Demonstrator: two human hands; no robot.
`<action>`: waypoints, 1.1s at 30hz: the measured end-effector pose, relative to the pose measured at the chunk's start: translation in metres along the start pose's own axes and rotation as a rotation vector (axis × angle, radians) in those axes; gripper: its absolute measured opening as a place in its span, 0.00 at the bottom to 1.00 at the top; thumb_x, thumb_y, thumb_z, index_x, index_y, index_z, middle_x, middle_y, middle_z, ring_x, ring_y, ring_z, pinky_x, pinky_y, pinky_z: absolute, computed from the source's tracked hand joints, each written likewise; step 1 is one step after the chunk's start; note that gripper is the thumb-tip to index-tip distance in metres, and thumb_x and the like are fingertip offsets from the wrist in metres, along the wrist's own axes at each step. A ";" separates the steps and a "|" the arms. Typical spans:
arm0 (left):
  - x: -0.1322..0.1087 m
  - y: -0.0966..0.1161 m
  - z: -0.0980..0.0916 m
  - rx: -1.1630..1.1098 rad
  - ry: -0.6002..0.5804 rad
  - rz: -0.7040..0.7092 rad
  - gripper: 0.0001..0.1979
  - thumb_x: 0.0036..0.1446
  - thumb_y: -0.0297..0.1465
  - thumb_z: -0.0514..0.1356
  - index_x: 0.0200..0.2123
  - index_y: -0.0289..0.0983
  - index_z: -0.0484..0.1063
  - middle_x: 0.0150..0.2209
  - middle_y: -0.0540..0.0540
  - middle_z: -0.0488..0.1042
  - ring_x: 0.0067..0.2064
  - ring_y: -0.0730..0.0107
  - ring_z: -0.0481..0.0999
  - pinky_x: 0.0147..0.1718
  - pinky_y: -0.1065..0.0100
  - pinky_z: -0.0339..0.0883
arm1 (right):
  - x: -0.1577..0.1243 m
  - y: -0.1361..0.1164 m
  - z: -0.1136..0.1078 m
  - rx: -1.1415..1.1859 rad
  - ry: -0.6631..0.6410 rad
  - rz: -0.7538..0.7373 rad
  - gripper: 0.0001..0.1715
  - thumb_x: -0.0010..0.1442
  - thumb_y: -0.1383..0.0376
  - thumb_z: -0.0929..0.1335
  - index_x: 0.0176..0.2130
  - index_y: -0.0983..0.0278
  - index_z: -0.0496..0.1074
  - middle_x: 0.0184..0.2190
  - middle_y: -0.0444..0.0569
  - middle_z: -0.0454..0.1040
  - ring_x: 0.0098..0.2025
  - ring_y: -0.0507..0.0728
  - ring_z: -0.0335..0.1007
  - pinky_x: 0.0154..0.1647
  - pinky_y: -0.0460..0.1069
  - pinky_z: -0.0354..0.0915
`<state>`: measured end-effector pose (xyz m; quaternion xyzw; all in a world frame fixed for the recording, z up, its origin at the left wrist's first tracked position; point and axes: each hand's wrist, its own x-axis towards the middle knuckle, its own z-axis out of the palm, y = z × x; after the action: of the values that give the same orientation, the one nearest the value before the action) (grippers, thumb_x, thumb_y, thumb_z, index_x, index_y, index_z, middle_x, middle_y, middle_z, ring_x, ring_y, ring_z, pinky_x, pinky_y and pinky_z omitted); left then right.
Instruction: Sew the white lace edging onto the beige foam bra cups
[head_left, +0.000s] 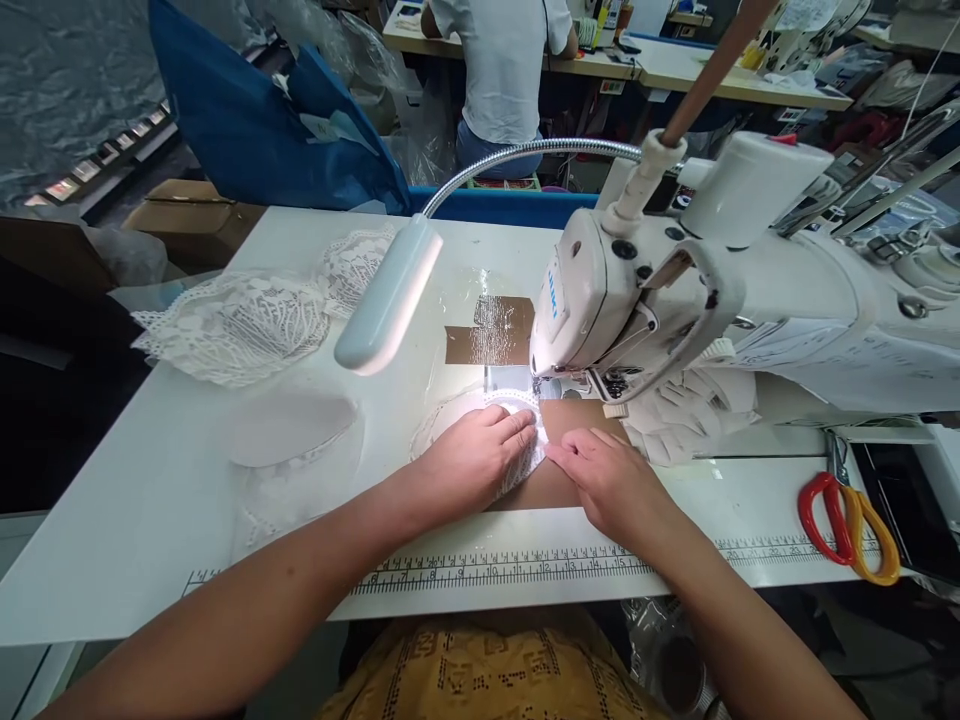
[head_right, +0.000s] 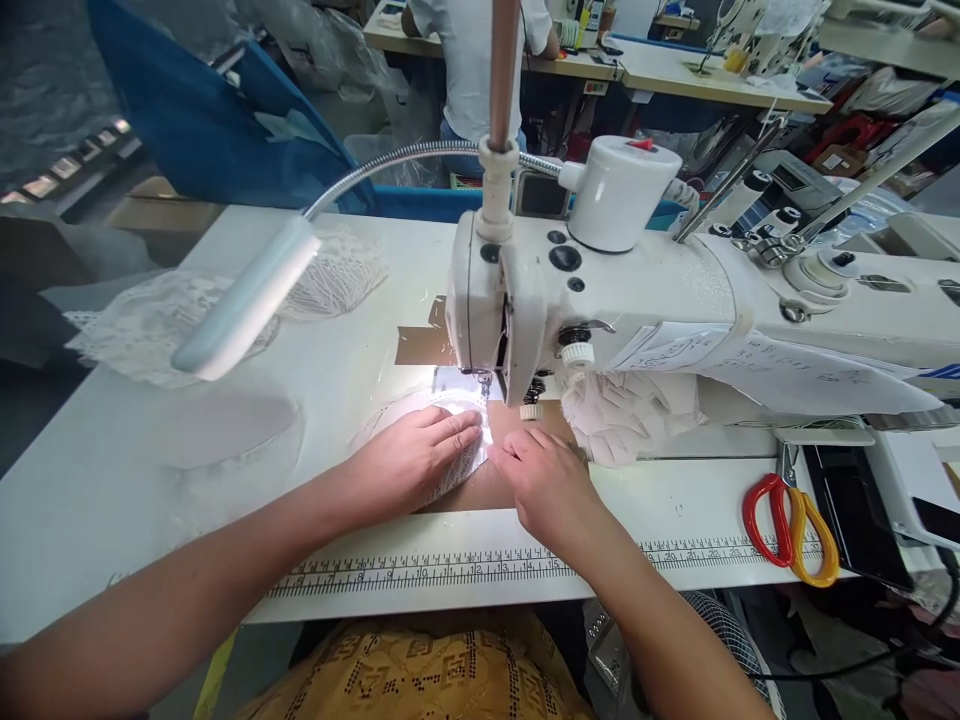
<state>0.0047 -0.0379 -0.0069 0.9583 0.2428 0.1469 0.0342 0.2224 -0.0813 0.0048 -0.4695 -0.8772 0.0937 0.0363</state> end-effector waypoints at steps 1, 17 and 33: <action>0.000 0.000 0.000 0.018 -0.006 0.006 0.17 0.60 0.22 0.51 0.50 0.24 0.71 0.53 0.31 0.71 0.43 0.57 0.73 0.39 0.59 0.70 | 0.000 -0.001 0.000 -0.002 -0.005 0.007 0.25 0.53 0.81 0.61 0.45 0.64 0.73 0.33 0.49 0.69 0.34 0.55 0.56 0.32 0.48 0.51; 0.006 -0.024 -0.003 0.016 -0.050 0.024 0.21 0.58 0.22 0.52 0.54 0.25 0.70 0.55 0.33 0.71 0.42 0.58 0.71 0.41 0.59 0.71 | 0.021 0.000 -0.012 -0.053 -0.091 0.027 0.19 0.59 0.77 0.61 0.45 0.62 0.73 0.33 0.49 0.70 0.33 0.55 0.59 0.31 0.49 0.50; 0.021 -0.060 -0.005 -0.027 -0.039 0.107 0.16 0.66 0.25 0.51 0.53 0.33 0.71 0.55 0.39 0.72 0.48 0.60 0.72 0.45 0.59 0.70 | 0.040 0.004 0.002 -0.050 0.035 0.170 0.28 0.59 0.74 0.61 0.56 0.60 0.68 0.38 0.51 0.73 0.36 0.56 0.67 0.30 0.48 0.56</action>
<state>-0.0068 0.0249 -0.0053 0.9720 0.1884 0.1331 0.0442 0.2035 -0.0462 0.0010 -0.5446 -0.8355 0.0663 0.0320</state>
